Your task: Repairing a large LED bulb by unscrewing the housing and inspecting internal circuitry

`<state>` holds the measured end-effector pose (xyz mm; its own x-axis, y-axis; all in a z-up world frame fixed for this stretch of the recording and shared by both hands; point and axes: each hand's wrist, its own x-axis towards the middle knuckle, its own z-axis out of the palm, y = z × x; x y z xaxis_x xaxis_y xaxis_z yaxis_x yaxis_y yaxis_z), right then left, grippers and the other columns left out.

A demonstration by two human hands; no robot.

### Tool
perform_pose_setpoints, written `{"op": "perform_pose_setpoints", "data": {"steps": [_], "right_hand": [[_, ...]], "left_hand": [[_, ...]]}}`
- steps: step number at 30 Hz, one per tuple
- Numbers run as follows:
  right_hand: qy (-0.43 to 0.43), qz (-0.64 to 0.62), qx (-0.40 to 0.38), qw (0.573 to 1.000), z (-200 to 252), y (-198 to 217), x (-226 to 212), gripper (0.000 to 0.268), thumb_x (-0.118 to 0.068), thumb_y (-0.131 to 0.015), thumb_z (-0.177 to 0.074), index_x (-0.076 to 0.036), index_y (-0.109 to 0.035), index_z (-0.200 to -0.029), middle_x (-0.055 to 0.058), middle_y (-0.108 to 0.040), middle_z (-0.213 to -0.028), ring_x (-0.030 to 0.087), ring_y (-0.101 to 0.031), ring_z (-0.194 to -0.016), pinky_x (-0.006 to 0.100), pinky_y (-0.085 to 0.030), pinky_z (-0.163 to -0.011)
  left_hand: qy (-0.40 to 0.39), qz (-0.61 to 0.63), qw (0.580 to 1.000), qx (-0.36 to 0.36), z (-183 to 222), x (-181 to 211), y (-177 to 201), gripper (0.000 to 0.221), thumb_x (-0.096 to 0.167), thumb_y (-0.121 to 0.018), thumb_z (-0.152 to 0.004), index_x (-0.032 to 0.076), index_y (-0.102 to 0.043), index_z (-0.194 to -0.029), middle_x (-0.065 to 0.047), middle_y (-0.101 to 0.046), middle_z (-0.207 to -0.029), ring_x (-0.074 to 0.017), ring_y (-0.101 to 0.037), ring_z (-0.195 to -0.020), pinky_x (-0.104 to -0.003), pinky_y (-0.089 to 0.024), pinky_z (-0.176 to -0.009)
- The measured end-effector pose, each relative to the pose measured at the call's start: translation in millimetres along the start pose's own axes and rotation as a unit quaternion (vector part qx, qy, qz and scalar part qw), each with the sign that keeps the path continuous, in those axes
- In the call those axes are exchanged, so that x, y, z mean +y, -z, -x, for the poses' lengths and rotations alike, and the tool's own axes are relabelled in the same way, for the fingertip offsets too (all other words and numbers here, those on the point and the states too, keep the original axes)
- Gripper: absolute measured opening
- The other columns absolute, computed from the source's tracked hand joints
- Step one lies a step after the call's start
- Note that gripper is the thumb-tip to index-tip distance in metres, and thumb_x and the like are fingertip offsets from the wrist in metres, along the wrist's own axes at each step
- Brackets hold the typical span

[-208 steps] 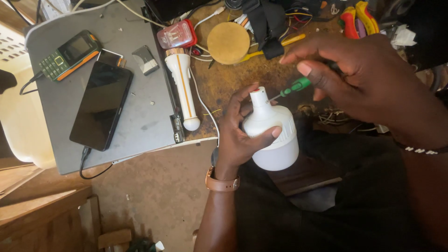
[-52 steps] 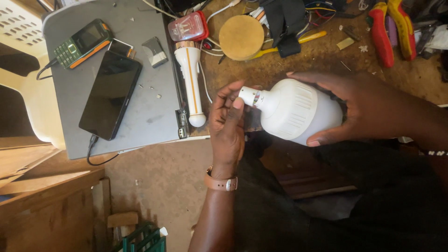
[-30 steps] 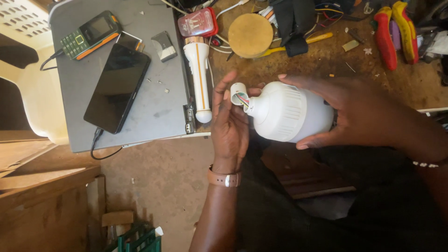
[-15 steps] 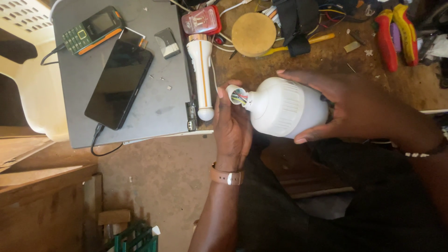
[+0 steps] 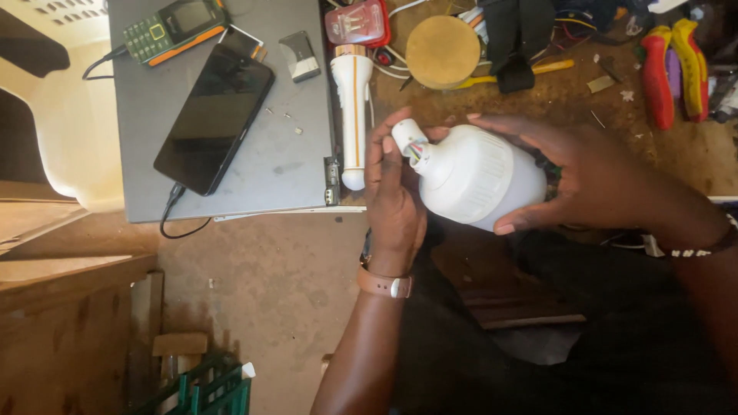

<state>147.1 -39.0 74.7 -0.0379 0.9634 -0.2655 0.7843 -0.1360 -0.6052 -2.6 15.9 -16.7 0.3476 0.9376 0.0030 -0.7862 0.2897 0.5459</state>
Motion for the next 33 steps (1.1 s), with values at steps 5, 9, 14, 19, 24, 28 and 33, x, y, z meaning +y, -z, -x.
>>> {"op": "perform_pose_setpoints", "data": {"steps": [5, 9, 14, 19, 24, 28, 33], "right_hand": [[-0.013, -0.026, -0.008, 1.000, 0, 0, -2, 0.101, -0.029, -0.081, -0.041, -0.018, -0.036, -0.131, 0.000, -0.043, -0.134, 0.016, -0.045, -0.116, 0.031, -0.035, -0.090], [0.026, -0.006, 0.005, 1.000, -1, 0, -2, 0.100, -0.031, -0.081, -0.041, -0.015, -0.036, -0.130, 0.003, -0.044, -0.132, 0.017, -0.047, -0.114, 0.031, -0.035, -0.091], [0.082, 0.054, 0.019, 0.995, -2, -7, 0, 0.103, -0.039, -0.081, -0.040, -0.011, -0.038, -0.129, 0.004, -0.045, -0.131, 0.018, -0.044, -0.117, 0.031, -0.032, -0.092], [0.082, 0.080, 0.018, 0.993, -1, -9, -2, 0.104, -0.042, -0.081, -0.040, -0.012, -0.038, -0.129, 0.003, -0.047, -0.130, 0.020, -0.047, -0.114, 0.033, -0.035, -0.089], [0.105, 0.089, 0.020, 0.990, -3, -10, 1, 0.104, -0.043, -0.079, -0.042, -0.012, -0.035, -0.131, 0.006, -0.046, -0.130, 0.022, -0.047, -0.114, 0.034, -0.034, -0.091], [0.077, 0.089, 0.012, 0.993, -4, -11, -3, 0.107, -0.041, -0.081, -0.039, -0.013, -0.035, -0.131, 0.005, -0.044, -0.132, 0.022, -0.045, -0.116, 0.034, -0.033, -0.091], [0.079, 0.065, 0.011, 0.995, -4, -12, -4, 0.106, -0.037, -0.082, -0.038, -0.012, -0.037, -0.130, 0.005, -0.045, -0.131, 0.020, -0.045, -0.117, 0.033, -0.032, -0.093]], "left_hand": [[0.014, 0.021, 0.999, -0.019, 0, 5, -1, 0.036, 0.029, -0.050, -0.091, -0.001, -0.048, -0.110, -0.018, -0.062, -0.093, -0.0313, -0.055, -0.102, -0.041, -0.041, -0.094], [0.035, -0.039, 0.998, 0.034, 0, 2, 2, 0.040, 0.033, -0.059, -0.083, 0.001, -0.053, -0.106, -0.018, -0.062, -0.100, -0.0226, -0.059, -0.095, -0.033, -0.047, -0.084], [0.052, 0.031, 0.997, 0.039, 0, 4, -1, 0.050, 0.039, -0.051, -0.086, -0.009, -0.055, -0.103, -0.023, -0.054, -0.114, -0.0295, -0.051, -0.108, -0.041, -0.043, -0.091], [0.076, 0.086, 0.993, 0.035, 0, 2, 0, 0.047, 0.042, -0.049, -0.087, -0.004, -0.057, -0.093, -0.026, -0.053, -0.113, -0.0339, -0.051, -0.107, -0.046, -0.041, -0.092], [0.086, 0.076, 0.992, 0.047, -1, 3, 1, 0.059, 0.045, -0.050, -0.084, -0.012, -0.054, -0.100, -0.026, -0.053, -0.114, -0.0332, -0.052, -0.105, -0.044, -0.043, -0.090], [0.078, 0.096, 0.991, 0.048, -1, 6, 0, 0.053, 0.044, -0.054, -0.083, -0.008, -0.056, -0.095, -0.028, -0.052, -0.112, -0.0346, -0.053, -0.104, -0.045, -0.044, -0.087], [0.072, 0.073, 0.994, 0.048, 1, 8, 0, 0.056, 0.044, -0.049, -0.085, -0.011, -0.055, -0.099, -0.027, -0.054, -0.112, -0.0341, -0.051, -0.108, -0.045, -0.043, -0.090]]}}
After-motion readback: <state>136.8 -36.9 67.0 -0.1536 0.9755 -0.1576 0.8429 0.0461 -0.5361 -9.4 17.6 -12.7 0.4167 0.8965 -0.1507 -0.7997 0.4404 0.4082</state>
